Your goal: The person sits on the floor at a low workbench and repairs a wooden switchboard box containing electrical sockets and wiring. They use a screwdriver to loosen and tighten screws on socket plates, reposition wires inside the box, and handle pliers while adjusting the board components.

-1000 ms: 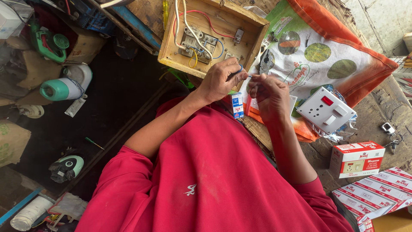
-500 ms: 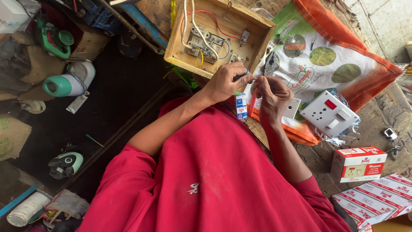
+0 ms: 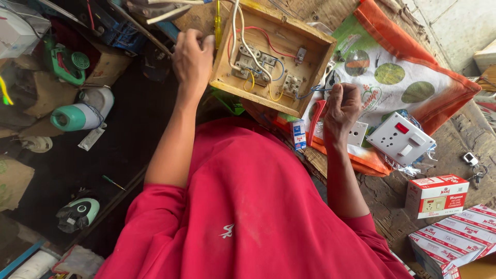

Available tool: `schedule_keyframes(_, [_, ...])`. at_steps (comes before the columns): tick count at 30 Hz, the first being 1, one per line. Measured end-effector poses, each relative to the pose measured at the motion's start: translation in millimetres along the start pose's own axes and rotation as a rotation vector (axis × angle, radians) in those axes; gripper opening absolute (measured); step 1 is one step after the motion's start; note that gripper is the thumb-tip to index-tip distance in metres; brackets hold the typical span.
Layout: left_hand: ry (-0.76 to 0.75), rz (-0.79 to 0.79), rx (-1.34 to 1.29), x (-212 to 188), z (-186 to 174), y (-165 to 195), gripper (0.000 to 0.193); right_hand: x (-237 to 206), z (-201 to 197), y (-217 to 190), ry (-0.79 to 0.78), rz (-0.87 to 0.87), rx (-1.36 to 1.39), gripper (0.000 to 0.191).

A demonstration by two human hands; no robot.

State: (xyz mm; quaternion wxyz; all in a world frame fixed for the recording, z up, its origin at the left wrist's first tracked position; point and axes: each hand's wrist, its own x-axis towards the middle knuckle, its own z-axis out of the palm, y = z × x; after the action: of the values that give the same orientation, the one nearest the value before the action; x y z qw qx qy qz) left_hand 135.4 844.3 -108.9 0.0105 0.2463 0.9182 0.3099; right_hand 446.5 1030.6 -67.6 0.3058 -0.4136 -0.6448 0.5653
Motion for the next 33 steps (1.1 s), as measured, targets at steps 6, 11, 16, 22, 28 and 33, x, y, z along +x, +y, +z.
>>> schedule_keyframes(6, [-0.276, -0.076, -0.029, 20, 27, -8, 0.018, 23, 22, -14, -0.045, -0.106, -0.231, 0.022])
schedule_keyframes(11, [-0.251, 0.088, -0.024, 16, 28, -13, 0.030, 35, 39, -23, -0.071, 0.037, -0.049, 0.030])
schedule_keyframes(16, [-0.336, 0.083, 0.020, 26, 29, -17, 0.029, 41, 51, -41, 0.001, -0.046, -0.249, 0.025])
schedule_keyframes(22, [-0.352, -0.026, -0.078, 18, 1, -26, 0.025, 57, 67, -52, -0.091, -0.486, -1.152, 0.019])
schedule_keyframes(28, [-0.311, -0.134, -0.198, -16, -66, -18, 0.024, 67, 82, -40, -0.160, -0.347, -1.133, 0.018])
schedule_keyframes(33, [-0.397, -0.191, -0.391, -33, -109, 17, 0.019, 65, 83, -44, -0.169, -0.283, -1.026, 0.006])
